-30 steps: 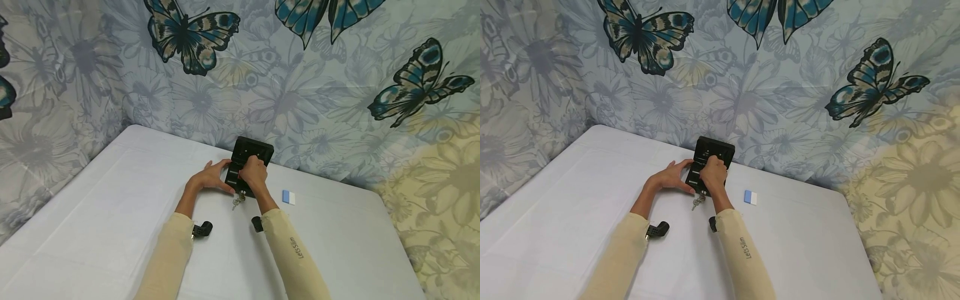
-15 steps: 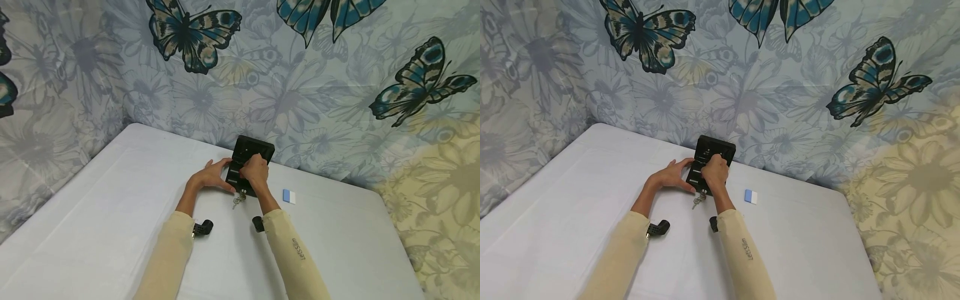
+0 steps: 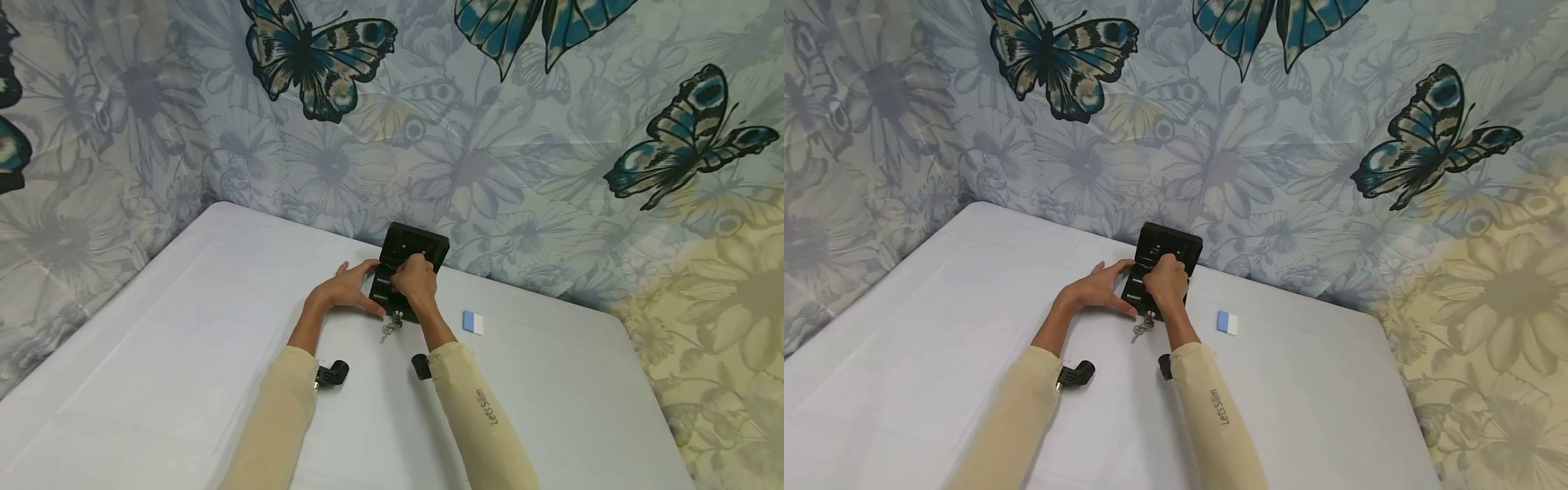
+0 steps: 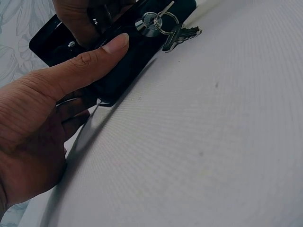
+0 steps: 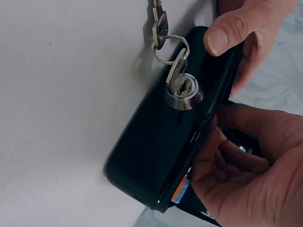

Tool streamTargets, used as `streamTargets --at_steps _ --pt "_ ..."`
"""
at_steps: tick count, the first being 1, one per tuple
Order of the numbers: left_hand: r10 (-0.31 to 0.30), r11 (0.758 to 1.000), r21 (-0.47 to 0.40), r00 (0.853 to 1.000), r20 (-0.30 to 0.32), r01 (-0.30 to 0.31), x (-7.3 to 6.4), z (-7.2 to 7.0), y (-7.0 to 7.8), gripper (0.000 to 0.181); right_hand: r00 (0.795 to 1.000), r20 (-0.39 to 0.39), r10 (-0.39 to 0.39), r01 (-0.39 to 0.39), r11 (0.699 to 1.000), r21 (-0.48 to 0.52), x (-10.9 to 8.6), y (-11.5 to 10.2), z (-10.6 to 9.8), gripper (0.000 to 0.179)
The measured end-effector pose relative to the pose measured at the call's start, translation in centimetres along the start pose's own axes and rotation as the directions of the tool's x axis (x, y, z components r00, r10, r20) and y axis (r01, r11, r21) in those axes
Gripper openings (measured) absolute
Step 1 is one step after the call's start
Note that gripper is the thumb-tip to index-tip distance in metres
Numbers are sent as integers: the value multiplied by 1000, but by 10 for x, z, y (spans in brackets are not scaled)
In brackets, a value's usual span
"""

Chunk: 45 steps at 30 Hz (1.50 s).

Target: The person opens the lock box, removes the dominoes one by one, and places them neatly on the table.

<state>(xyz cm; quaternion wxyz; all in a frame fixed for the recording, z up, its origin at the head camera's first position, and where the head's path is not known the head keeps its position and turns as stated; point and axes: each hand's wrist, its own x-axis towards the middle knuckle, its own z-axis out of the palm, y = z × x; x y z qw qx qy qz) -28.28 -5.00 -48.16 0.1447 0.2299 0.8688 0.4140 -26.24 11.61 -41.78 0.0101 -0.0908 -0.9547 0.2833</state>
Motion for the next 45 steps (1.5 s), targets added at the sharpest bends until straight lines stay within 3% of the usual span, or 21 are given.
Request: streamTargets --at_steps 5,25,37,45 --pt "-5 1000 -1 1000 6 5 0 0 1 114 1000 -8 10 -10 1000 -28 -1 -1 1 9" --pt "-6 1000 -8 1000 7 7 -1 0 2 114 998 -41 -51 53 998 27 0 4 -6 12" --pt "-30 999 -22 1000 10 30 0 -2 -1 116 1000 -11 -3 5 988 156 -7 2 -25 11" --pt "-12 1000 -5 1000 15 12 0 -2 0 116 999 48 -17 -1 934 358 -11 13 -42 19"
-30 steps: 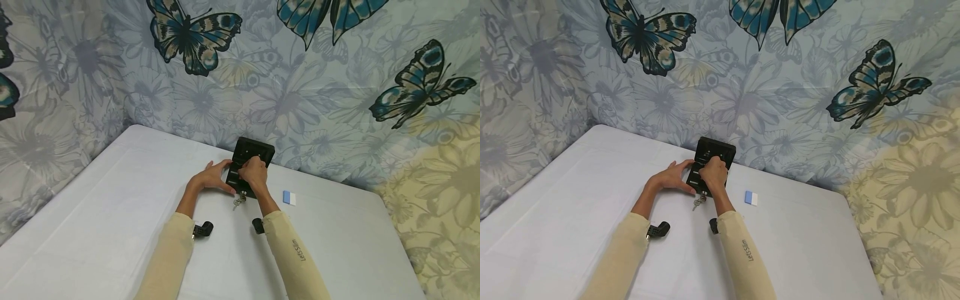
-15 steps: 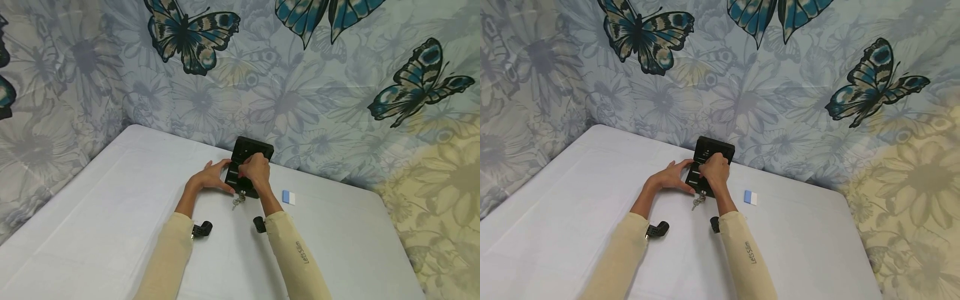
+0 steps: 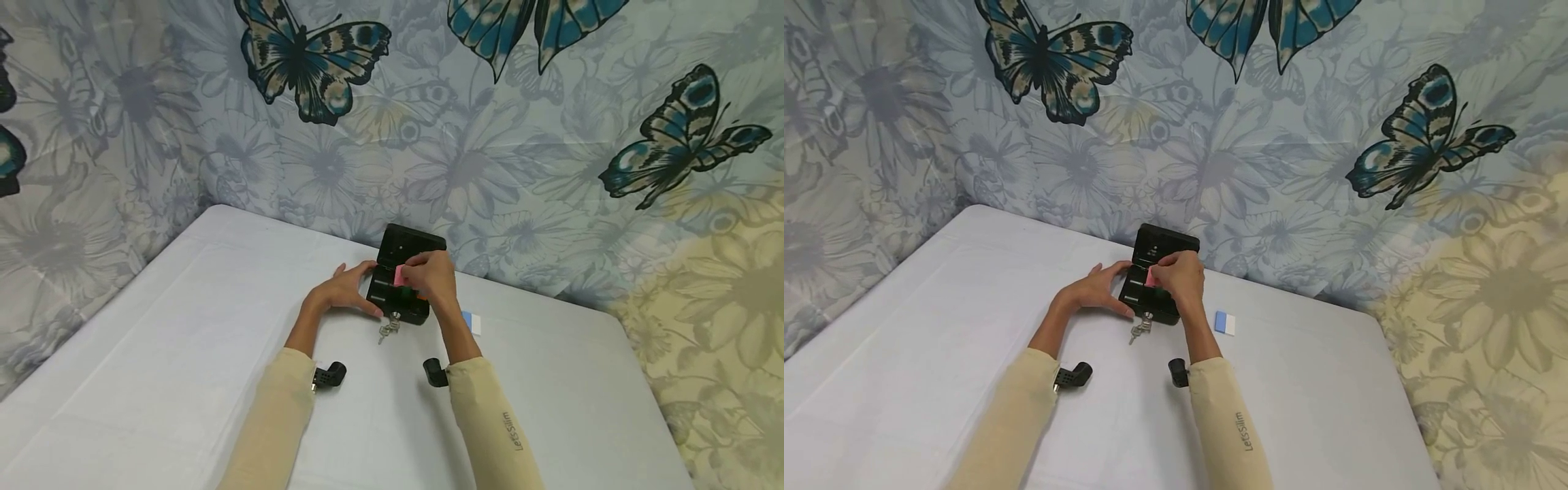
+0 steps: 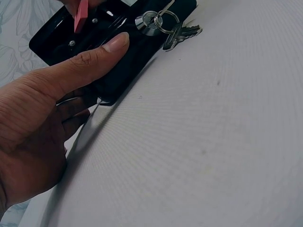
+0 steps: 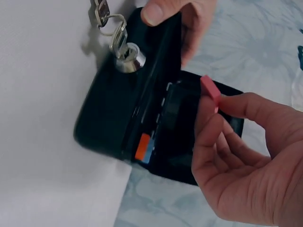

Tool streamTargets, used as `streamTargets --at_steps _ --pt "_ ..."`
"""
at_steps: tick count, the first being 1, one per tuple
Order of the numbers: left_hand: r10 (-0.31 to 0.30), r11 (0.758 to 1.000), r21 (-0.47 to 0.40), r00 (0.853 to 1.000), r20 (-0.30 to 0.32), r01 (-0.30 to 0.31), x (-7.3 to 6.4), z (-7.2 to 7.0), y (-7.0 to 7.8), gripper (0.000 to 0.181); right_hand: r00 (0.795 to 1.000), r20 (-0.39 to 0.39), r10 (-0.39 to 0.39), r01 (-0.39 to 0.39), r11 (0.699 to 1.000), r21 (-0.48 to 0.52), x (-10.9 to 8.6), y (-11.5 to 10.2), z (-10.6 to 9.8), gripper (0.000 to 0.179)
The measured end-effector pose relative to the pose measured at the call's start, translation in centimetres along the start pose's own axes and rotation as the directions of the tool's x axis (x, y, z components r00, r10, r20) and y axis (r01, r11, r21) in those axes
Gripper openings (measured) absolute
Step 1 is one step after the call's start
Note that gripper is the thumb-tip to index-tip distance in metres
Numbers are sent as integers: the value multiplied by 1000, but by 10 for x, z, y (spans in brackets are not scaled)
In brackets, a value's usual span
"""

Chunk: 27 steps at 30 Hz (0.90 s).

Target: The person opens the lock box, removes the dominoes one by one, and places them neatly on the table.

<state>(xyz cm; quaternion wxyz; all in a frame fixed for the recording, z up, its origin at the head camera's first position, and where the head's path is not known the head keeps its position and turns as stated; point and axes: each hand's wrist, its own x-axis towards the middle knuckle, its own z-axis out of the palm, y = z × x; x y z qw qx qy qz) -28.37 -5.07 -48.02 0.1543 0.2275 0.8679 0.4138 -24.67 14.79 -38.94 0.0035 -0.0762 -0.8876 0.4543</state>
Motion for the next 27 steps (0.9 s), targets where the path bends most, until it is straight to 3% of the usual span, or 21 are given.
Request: streamTargets --at_steps 9,16,27 --pt "-1 1000 -13 1000 -10 1 1 0 -1 116 990 125 64 -81 987 137 -4 6 -21 27" --pt "-7 1000 -20 1000 -8 7 1 3 -1 116 982 189 24 -71 966 250 -8 23 -36 31" --pt "6 1000 -22 1000 -5 -6 0 3 -1 117 985 158 74 -112 964 242 -14 47 -61 39"
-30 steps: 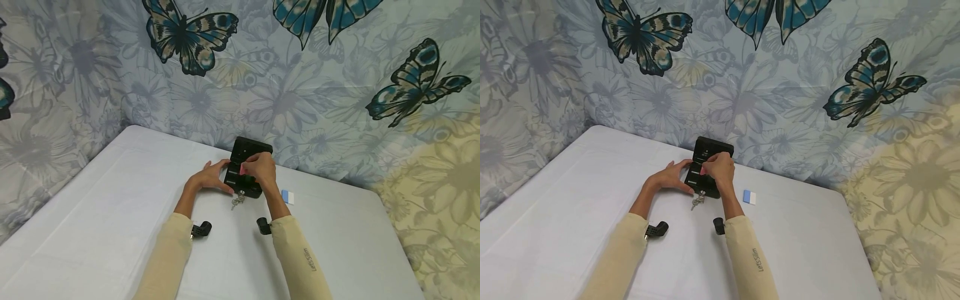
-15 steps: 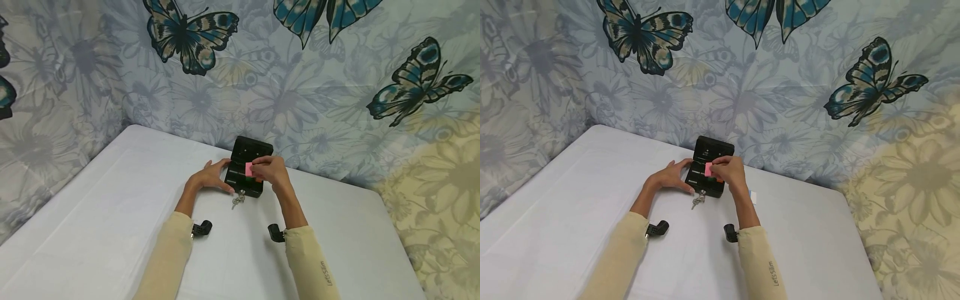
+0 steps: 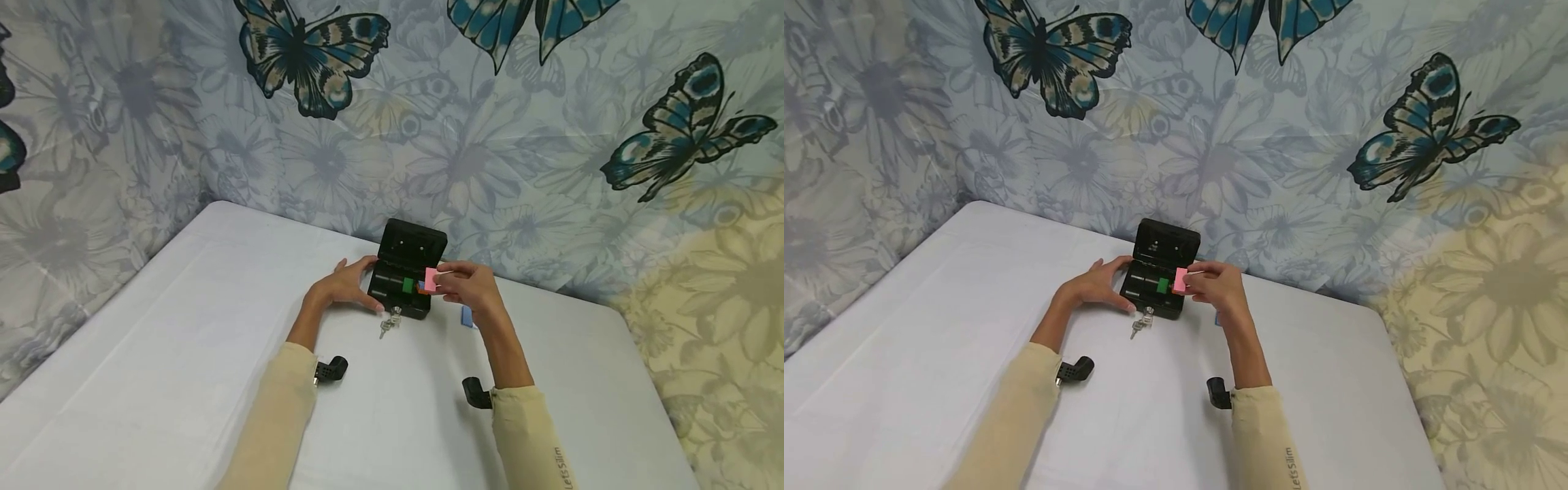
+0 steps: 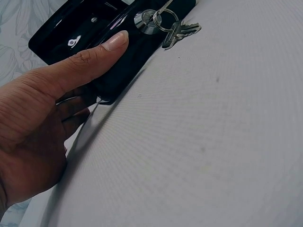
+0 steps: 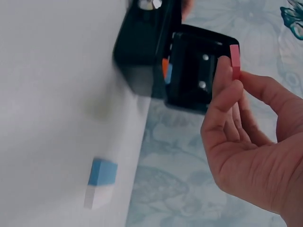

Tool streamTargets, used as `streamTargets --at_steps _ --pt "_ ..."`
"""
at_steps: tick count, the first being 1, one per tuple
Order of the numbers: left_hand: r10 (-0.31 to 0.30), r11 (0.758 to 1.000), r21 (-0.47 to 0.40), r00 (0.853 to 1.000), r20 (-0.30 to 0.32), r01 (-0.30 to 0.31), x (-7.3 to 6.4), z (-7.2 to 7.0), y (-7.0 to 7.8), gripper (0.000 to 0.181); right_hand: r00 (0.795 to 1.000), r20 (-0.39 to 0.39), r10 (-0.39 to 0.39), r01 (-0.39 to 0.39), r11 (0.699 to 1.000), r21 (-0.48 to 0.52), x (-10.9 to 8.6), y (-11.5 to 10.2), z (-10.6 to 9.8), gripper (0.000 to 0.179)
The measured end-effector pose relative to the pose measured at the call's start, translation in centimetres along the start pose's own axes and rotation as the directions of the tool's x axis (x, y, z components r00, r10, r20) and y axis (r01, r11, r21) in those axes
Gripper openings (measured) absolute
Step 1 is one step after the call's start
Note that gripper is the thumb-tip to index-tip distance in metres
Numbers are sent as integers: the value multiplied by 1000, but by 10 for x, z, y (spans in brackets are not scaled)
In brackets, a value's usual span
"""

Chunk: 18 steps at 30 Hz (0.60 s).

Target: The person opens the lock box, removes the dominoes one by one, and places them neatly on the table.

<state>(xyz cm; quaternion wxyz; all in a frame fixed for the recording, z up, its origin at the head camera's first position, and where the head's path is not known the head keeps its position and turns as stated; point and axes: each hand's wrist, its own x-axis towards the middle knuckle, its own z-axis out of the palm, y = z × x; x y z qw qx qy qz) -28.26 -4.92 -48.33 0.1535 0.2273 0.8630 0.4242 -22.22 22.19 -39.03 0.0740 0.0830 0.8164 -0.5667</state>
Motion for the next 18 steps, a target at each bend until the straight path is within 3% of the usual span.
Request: streamTargets --at_steps 9,18 --pt "-26 1000 -16 1000 3 26 -1 -2 -2 118 1000 -12 10 -11 1000 -28 -7 8 -22 42" --pt "-6 1000 4 1000 3 6 -1 -3 1 116 999 -26 30 -31 998 -59 -11 21 -49 45"
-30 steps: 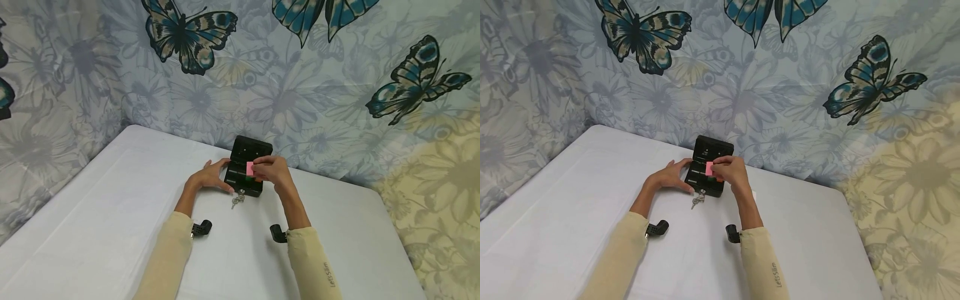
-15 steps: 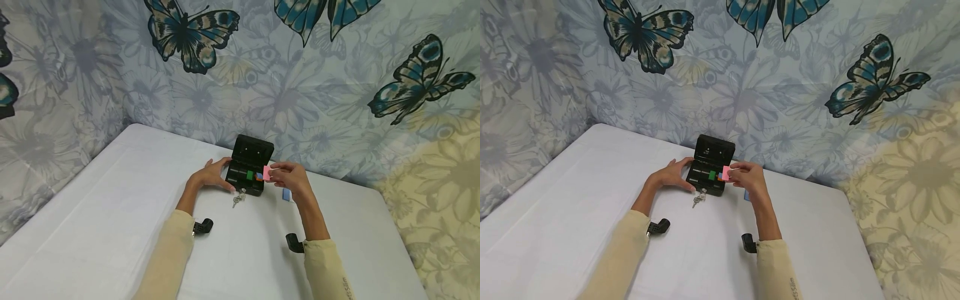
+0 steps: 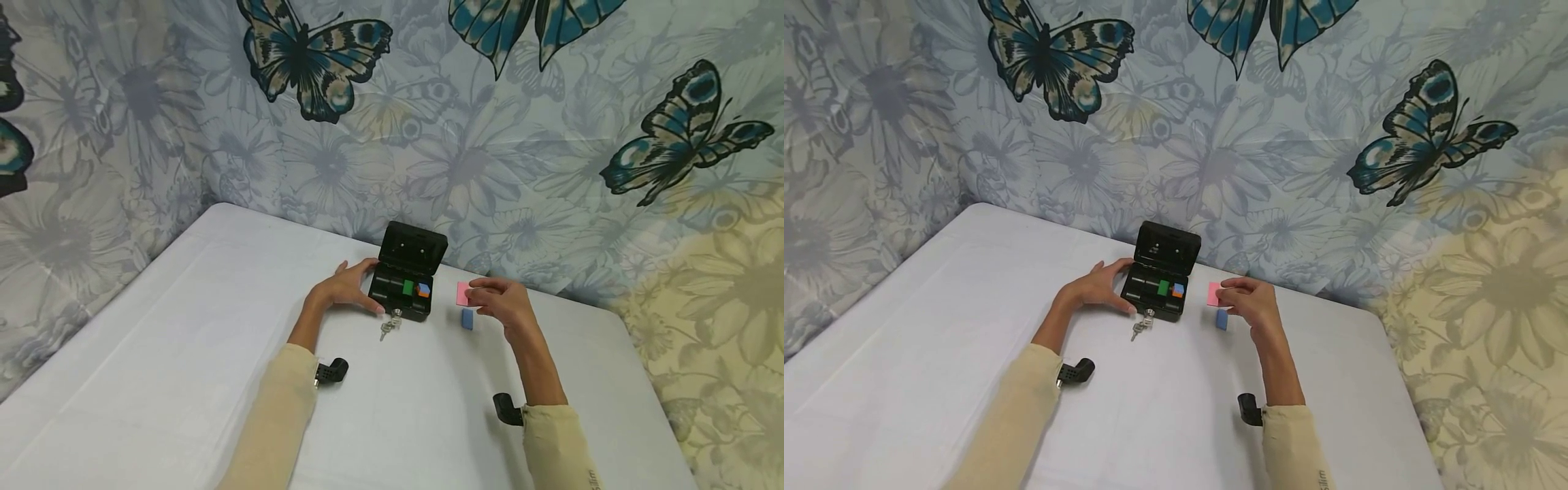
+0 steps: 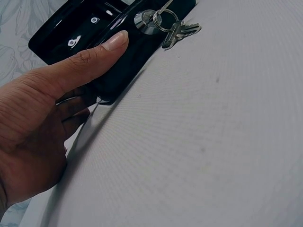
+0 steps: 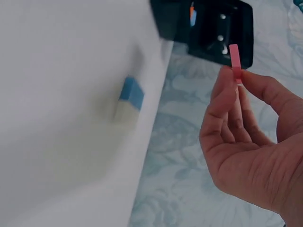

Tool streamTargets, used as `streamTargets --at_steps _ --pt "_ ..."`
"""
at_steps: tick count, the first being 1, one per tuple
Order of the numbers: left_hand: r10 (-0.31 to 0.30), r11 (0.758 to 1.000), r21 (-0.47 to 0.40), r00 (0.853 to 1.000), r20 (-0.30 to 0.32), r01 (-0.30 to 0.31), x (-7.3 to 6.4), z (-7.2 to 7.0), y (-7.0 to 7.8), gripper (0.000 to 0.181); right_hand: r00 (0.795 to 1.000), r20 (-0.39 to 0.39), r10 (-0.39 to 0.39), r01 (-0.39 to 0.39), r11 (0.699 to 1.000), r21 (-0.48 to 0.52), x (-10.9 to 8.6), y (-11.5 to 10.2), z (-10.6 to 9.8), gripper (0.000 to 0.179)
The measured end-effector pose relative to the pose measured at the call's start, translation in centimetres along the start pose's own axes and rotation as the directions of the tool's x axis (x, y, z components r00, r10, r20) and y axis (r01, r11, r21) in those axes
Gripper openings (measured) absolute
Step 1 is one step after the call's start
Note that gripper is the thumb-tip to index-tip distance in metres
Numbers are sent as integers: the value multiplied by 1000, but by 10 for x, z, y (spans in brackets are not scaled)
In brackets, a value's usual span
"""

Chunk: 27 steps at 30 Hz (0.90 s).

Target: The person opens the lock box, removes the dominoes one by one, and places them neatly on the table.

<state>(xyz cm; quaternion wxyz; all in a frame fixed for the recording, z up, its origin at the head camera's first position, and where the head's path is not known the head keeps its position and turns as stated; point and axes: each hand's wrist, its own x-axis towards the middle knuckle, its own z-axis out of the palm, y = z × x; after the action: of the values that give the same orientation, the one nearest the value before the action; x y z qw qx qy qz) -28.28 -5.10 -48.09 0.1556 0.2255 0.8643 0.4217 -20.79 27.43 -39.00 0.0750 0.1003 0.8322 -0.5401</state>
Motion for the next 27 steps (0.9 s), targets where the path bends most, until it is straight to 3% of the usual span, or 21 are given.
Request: streamTargets --at_steps 9,19,27 --pt "11 1000 1 1000 4 -11 -1 -1 1 116 1000 -11 17 -18 999 -43 2 15 -21 47" --pt "11 999 31 1000 2 -11 1 0 -1 115 991 -65 113 -120 986 -111 2 39 -41 50" --pt "15 999 35 1000 0 -15 1 1 -1 114 979 -71 193 -199 975 -101 7 55 -46 49"
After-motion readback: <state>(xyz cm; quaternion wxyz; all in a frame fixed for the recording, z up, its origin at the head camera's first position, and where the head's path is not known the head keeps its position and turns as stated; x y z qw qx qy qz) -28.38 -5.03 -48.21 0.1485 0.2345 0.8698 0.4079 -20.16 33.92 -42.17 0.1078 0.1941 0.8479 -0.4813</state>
